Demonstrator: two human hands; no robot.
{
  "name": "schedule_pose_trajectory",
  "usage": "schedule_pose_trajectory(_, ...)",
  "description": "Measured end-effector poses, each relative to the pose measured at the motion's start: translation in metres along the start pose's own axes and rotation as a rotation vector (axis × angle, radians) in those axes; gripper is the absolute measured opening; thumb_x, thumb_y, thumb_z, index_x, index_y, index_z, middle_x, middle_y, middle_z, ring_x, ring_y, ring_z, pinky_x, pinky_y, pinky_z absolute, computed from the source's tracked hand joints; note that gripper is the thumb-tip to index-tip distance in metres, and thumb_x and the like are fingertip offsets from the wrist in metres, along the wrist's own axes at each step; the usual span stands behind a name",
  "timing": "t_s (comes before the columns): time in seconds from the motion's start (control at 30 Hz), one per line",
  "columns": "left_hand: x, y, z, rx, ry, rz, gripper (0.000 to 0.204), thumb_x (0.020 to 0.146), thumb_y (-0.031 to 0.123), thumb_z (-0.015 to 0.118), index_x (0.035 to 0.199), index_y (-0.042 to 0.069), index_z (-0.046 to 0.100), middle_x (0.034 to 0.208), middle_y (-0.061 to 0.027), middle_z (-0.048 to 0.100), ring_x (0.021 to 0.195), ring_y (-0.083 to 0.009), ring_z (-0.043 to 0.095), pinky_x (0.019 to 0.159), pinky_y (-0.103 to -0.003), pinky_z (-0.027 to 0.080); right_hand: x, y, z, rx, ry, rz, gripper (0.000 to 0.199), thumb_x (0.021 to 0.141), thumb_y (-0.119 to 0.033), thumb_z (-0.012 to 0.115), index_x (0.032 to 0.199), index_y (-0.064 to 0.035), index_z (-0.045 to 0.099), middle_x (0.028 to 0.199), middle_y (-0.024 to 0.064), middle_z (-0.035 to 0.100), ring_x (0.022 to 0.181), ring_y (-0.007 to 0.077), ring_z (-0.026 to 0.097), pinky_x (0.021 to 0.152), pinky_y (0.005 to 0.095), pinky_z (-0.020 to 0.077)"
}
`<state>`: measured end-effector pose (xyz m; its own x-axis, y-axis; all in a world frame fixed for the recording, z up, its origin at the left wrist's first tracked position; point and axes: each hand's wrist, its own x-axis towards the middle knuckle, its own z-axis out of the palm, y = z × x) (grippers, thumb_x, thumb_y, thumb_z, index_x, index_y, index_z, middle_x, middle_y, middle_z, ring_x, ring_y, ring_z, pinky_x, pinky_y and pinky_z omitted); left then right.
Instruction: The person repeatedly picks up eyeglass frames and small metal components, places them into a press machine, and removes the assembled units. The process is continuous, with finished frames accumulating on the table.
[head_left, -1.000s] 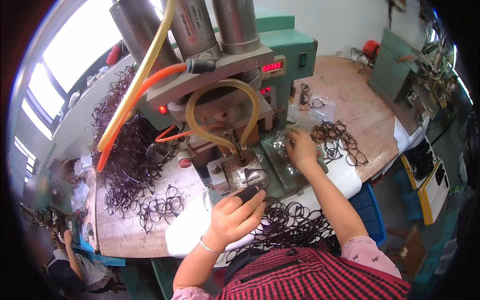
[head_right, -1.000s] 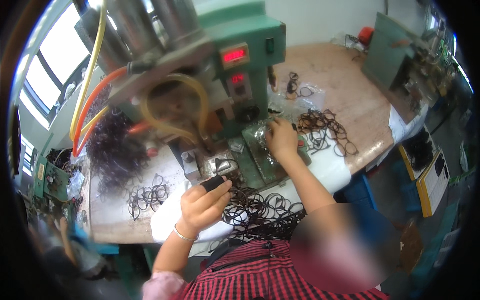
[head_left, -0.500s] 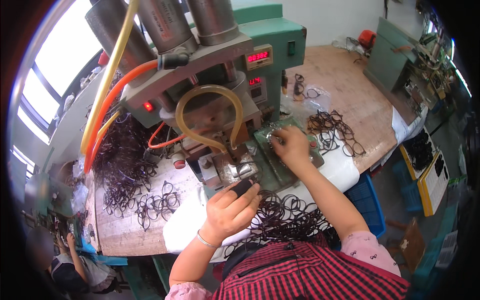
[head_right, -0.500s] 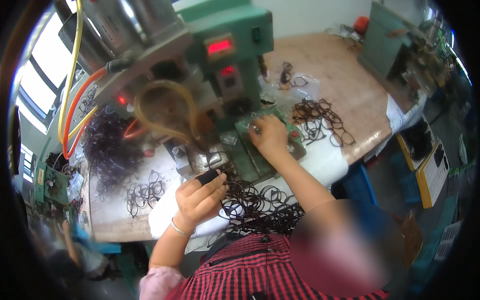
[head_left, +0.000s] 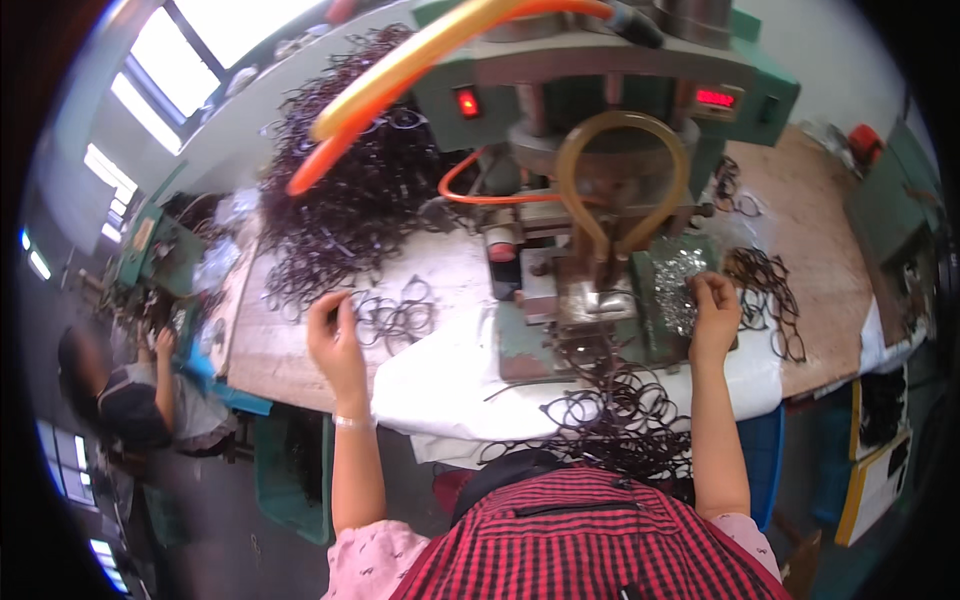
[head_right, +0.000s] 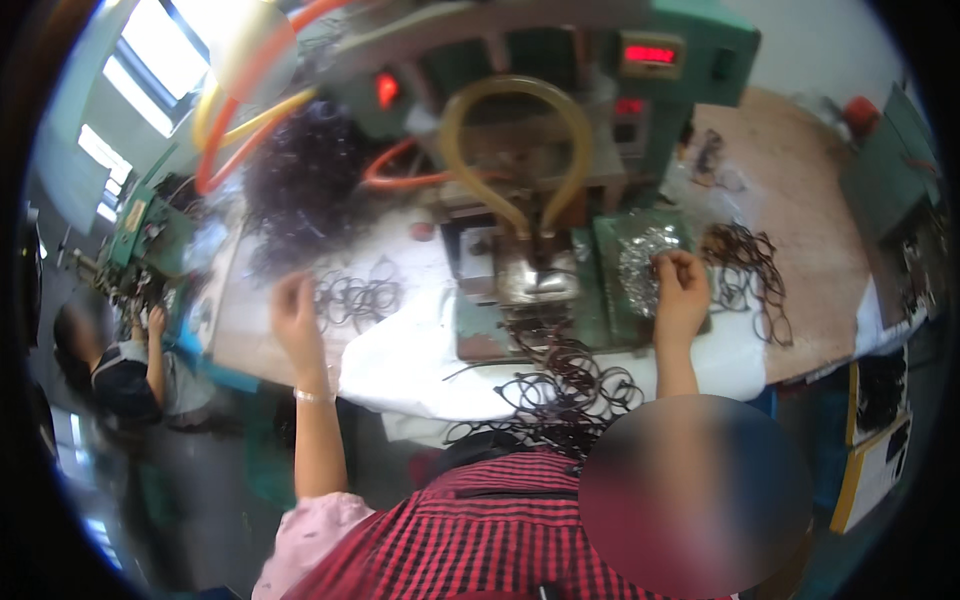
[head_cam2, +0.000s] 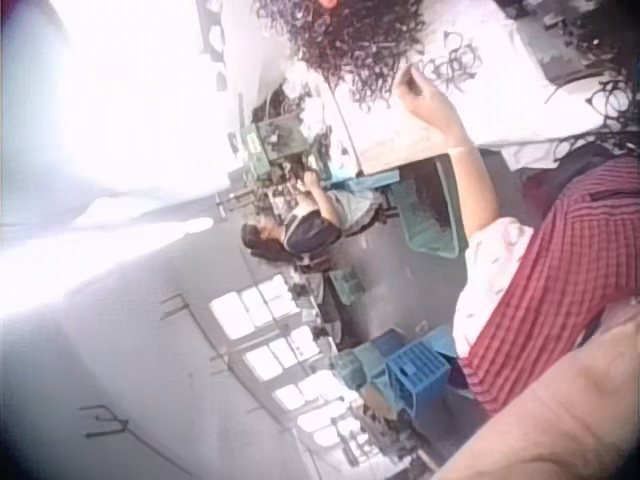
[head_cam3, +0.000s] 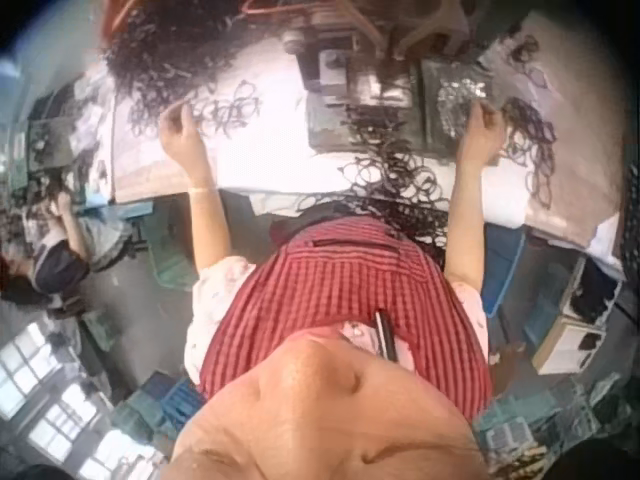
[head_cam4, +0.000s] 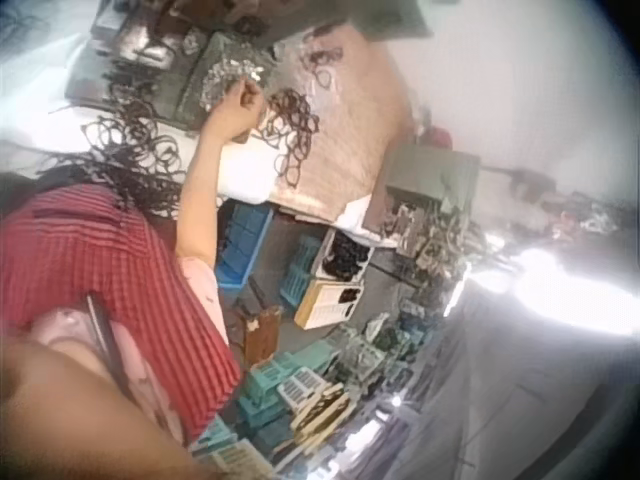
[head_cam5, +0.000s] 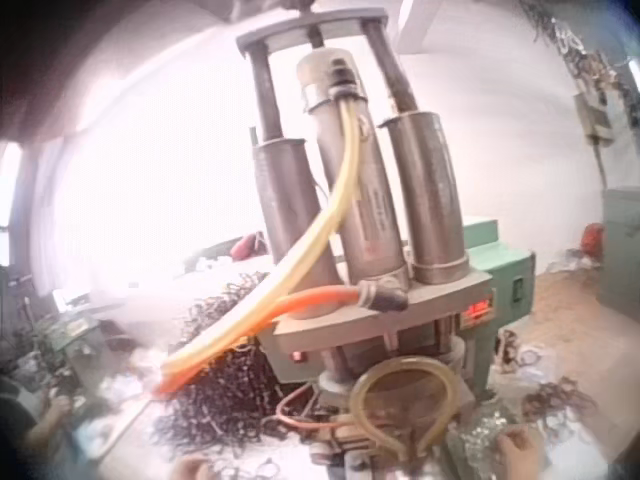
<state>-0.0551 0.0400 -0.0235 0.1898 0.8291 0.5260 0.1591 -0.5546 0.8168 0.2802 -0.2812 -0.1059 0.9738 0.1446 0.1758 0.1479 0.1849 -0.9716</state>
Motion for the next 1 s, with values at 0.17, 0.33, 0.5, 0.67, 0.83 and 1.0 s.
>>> schedule_pose_trajectory(0.17, 0.034, -0.001, 0.012, 0.502, -0.402, 0.325, 0.013, 0.082, 0.013, 0.072, 0.089, 0.002, 0.070, 0.090, -0.0101, 0.068, 0.089, -0.0289, 0.064, 0.078, -0.037, 0.051, 0.003, -0.022, 0.024, -0.455, -0.107, -0.108, 0.008, 0.087, -0.007, 0.070, 0.093, -0.0019, 0.069, 0.083, 0.0036, 0.070, 0.081, 0.0112, 0.065, 0.073, 0.0266, 0.0498)
schedule_pose_trajectory(0.33, 0.040, -0.088, 0.045, 1.319, -0.487, 0.193, 0.051, 0.075, 0.052, 0.078, 0.083, 0.002, 0.074, 0.097, -0.0146, 0.070, 0.100, -0.0317, 0.064, 0.085, -0.043, 0.052, -0.006, -0.033, 0.000, -0.661, -0.123, -0.218, 0.013, 0.083, -0.008, 0.072, 0.094, -0.0027, 0.071, 0.081, 0.0072, 0.072, 0.076, 0.0154, 0.068, 0.072, 0.0280, 0.0516)
schedule_pose_trajectory(0.5, 0.003, -0.108, 0.079, 0.967, -0.498, -0.133, 0.053, 0.073, 0.051, 0.080, 0.089, 0.001, 0.073, 0.091, -0.0178, 0.071, 0.089, -0.0368, 0.068, 0.077, -0.045, 0.053, -0.025, -0.051, 0.003, -0.423, -0.148, -0.054, 0.013, 0.083, -0.007, 0.071, 0.095, -0.0024, 0.072, 0.084, 0.0055, 0.072, 0.080, 0.0131, 0.068, 0.075, 0.0258, 0.0509)
schedule_pose_trajectory(0.67, -0.005, -0.075, 0.096, 0.499, -0.173, 0.047, 0.033, 0.084, 0.031, 0.075, 0.079, 0.000, 0.065, 0.074, -0.0171, 0.065, 0.071, -0.0373, 0.061, 0.065, -0.045, 0.046, -0.003, -0.046, 0.020, -0.620, -0.099, -0.274, 0.013, 0.082, -0.008, 0.071, 0.094, -0.0026, 0.071, 0.087, 0.0112, 0.072, 0.080, 0.0231, 0.069, 0.074, 0.0319, 0.0519)
schedule_pose_trajectory(0.83, -0.043, 0.001, 0.056, 0.025, -0.118, 0.023, 0.013, 0.091, 0.011, 0.071, 0.090, -0.002, 0.069, 0.072, -0.0051, 0.063, 0.061, -0.0161, 0.055, 0.055, -0.029, 0.041, -0.017, -0.020, 0.003, -0.604, -0.017, -0.234, 0.009, 0.086, -0.004, 0.067, 0.093, -0.0008, 0.070, 0.087, 0.0055, 0.071, 0.085, 0.0138, 0.066, 0.081, 0.0260, 0.0492)
schedule_pose_trajectory(1.0, -0.066, 0.140, 0.068, -0.498, -0.459, -0.222, 0.008, 0.091, -0.001, 0.064, 0.091, -0.004, 0.070, 0.083, -0.0086, 0.070, 0.075, -0.0124, 0.064, 0.067, -0.026, 0.052, -0.018, -0.092, 0.038, -0.264, -0.233, -0.204, 0.014, 0.084, -0.002, 0.070, 0.097, 0.0005, 0.072, 0.094, 0.0086, 0.073, 0.091, 0.0155, 0.067, 0.084, 0.0282, 0.0509)
